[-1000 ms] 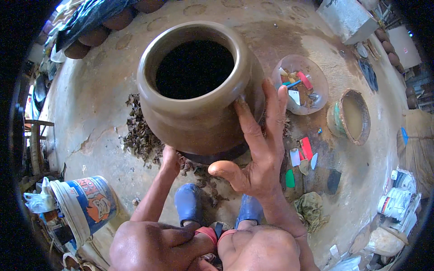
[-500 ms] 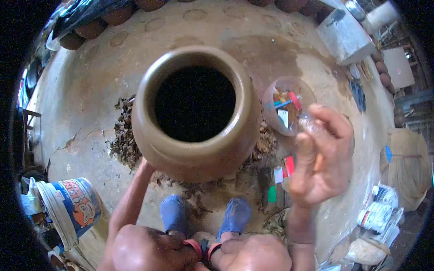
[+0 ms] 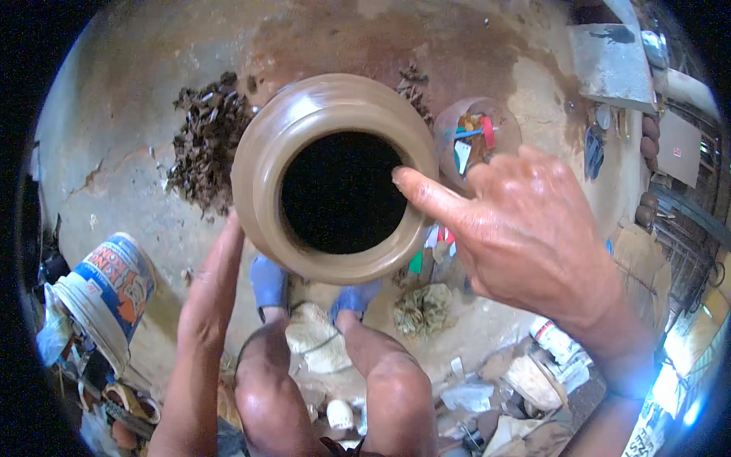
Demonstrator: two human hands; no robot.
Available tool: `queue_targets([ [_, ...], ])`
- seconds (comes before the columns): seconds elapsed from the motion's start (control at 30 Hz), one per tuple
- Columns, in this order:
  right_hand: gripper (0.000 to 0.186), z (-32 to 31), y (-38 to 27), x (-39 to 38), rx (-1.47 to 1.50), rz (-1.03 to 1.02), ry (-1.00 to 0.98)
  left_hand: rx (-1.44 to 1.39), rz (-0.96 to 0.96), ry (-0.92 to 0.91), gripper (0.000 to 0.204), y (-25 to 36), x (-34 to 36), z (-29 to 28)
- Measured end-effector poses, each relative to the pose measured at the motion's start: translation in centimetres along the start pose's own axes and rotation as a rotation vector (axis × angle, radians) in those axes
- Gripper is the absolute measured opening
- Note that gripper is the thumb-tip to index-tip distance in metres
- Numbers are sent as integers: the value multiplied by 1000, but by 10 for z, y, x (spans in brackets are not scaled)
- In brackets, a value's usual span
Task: The person uses a wooden tool and a scraper to finish the rim and base of a large clay jar on a manual pottery wheel.
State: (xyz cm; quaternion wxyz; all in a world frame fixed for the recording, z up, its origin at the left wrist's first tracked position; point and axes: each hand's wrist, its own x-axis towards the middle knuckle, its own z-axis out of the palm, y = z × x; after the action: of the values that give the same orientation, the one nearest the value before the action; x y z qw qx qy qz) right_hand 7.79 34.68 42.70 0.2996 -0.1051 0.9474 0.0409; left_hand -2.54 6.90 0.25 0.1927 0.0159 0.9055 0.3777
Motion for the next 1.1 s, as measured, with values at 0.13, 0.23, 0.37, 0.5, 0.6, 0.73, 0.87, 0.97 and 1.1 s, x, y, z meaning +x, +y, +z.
queue_targets([
  [0.13, 55, -6, -28, 2, 201, 13, -37, -342, -48, -136, 65, -118, -118, 3],
  [0.23, 60, 20, -39, -12, 409, 132, -57, -567, -553, -748, 69, -68, -168, -12],
  [0.37, 71, 21, -72, -13, 674, 223, -44, -640, -600, -444, 55, -34, -142, -34],
  [0.5, 78, 27, -108, -11, 888, 318, -15, -672, -338, -329, 48, -21, -54, -39],
  [0.6, 80, 27, -128, -6, 1044, 428, 41, -765, -394, -365, 47, -8, -21, -44],
  [0.73, 81, 16, -152, 11, 1345, 548, 103, -814, -488, -415, 47, -8, -23, -31],
  [0.87, 80, 5, -160, 15, 1737, 584, 204, -835, -610, -447, 47, -24, -43, -37],
  [0.97, 71, 5, -160, -2, 1857, 625, 338, -846, -679, -471, 47, -27, -55, -39],
  [1.1, 35, 34, -149, -40, 1691, 961, 517, -848, -689, -484, 47, -24, -53, -39],
])
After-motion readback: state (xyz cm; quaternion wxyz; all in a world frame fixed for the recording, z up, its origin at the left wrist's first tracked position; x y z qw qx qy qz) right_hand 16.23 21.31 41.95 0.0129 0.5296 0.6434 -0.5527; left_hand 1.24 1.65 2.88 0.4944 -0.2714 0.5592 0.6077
